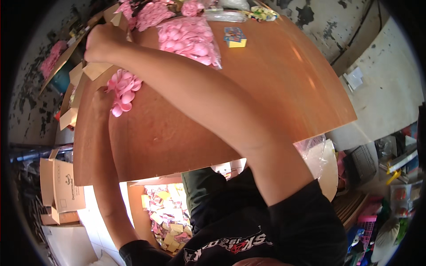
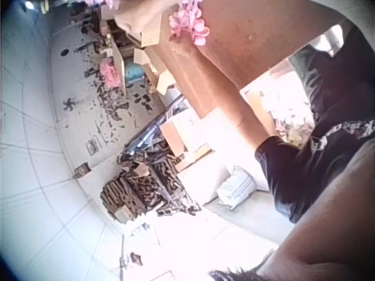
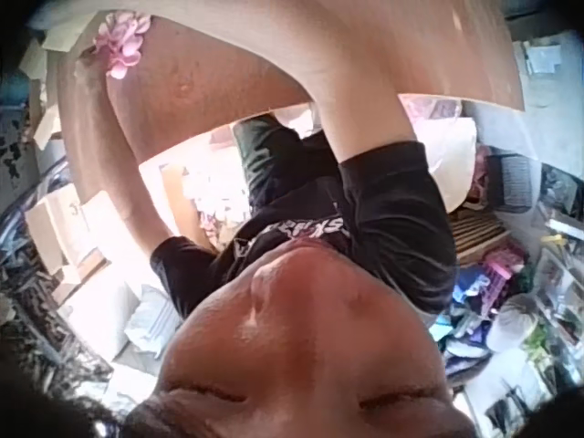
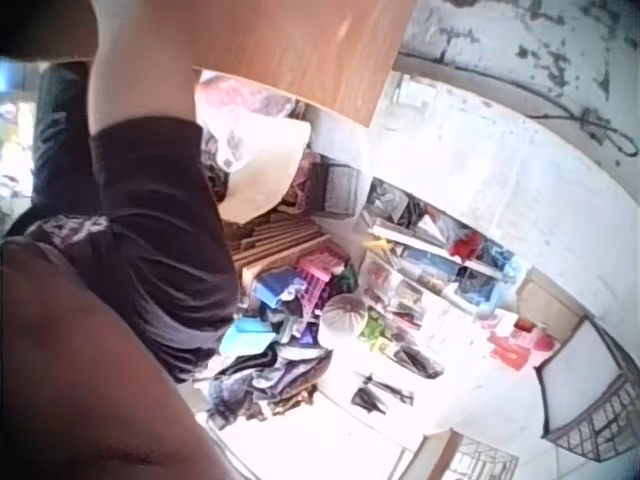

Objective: The person opens a small box and removes a stack of cards, then opens a plastic bag of pink plastic spoons and pours them onto the table. The person repeatedly picks up and drops the spoons, spreading them across the table surface.

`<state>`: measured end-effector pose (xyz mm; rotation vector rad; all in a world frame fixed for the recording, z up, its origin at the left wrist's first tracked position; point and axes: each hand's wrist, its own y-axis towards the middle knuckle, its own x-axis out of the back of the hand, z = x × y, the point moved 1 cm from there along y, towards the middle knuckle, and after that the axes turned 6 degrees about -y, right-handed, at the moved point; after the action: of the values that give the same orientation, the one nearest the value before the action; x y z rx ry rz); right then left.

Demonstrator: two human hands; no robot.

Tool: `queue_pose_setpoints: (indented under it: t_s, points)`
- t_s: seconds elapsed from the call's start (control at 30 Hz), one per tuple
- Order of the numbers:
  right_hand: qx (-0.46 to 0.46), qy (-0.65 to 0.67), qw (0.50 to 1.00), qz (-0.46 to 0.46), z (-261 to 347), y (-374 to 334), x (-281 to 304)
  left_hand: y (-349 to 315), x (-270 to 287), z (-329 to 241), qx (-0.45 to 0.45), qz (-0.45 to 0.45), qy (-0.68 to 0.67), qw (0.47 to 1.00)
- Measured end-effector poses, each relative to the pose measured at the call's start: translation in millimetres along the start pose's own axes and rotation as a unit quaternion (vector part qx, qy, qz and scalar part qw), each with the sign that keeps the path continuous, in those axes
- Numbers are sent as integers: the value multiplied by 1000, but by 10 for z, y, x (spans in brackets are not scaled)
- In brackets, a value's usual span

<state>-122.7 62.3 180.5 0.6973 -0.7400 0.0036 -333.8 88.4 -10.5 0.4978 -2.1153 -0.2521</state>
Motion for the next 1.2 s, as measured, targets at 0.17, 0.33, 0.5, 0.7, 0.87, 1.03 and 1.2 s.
queue_pose_setpoints:
  t_s: [0.17, 0.33, 0.5, 0.7, 0.87, 1.03, 1.2]
  points:
    - [244, 14, 968, 62, -74, -1375, 151, -390, 224, -256, 63, -18, 116, 991]
    - [259, 58, 938, 224, -231, -2263, 689, -446, 260, -557, 118, 36, 131, 984]
    - [217, 90, 913, 334, -377, -2743, 1303, -710, 300, -683, 78, -26, 187, 979]
    - [127, 145, 896, 401, -691, -3145, 1813, -1316, 540, -1337, -116, -75, 195, 971]
    - [58, 100, 906, 408, -783, -3312, 1988, -1864, 565, -1840, -226, -36, 59, 972]
    - [39, 163, 904, 393, -794, -3314, 2006, -2825, 1010, -2757, -168, 431, -538, 705]
    - [-182, 265, 856, 404, -965, -3300, 2095, -2994, 1062, -3156, -160, 482, -676, 534]
